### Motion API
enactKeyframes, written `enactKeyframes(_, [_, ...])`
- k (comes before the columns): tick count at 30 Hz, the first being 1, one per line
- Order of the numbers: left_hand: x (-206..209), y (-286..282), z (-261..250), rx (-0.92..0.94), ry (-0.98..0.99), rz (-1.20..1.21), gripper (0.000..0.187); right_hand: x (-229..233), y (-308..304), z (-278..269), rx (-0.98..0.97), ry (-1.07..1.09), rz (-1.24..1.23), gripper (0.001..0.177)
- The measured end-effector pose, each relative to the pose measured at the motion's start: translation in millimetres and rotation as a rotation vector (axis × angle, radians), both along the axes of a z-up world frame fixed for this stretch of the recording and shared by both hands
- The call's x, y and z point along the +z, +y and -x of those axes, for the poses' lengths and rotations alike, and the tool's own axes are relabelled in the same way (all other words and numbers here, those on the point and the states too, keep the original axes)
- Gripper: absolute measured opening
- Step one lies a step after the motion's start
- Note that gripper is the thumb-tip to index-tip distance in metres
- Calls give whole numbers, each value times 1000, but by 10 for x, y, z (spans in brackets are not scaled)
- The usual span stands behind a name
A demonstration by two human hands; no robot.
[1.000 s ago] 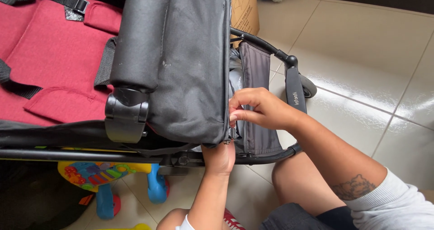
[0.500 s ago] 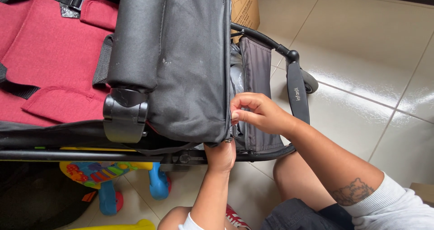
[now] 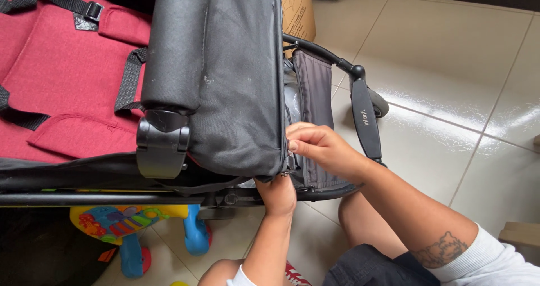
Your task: Assembling or adjusting the components of a baby stroller.
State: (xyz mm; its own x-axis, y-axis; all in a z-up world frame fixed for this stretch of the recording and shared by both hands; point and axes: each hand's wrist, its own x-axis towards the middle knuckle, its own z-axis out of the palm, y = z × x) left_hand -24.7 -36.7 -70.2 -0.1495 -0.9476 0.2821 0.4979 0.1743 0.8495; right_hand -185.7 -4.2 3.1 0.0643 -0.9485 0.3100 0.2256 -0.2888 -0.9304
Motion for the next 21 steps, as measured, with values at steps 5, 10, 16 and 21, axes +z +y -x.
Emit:
enactKeyframes(5, [162,71,34,27,11,-41,28,-229,-80,-43,-50,-106,41,19])
enactKeyframes(10, [-2,210,18,-54,-71,-46,20,-125,-67,-69,-273,253,268,15])
enactKeyframes(16, [614,359,28,-160,-54,-24,31,197,-63,126,-71,486,258,23])
enactKeyframes(21, [770,318,55,-107,-113,-84,37,355,-33,166,147,373,42,26])
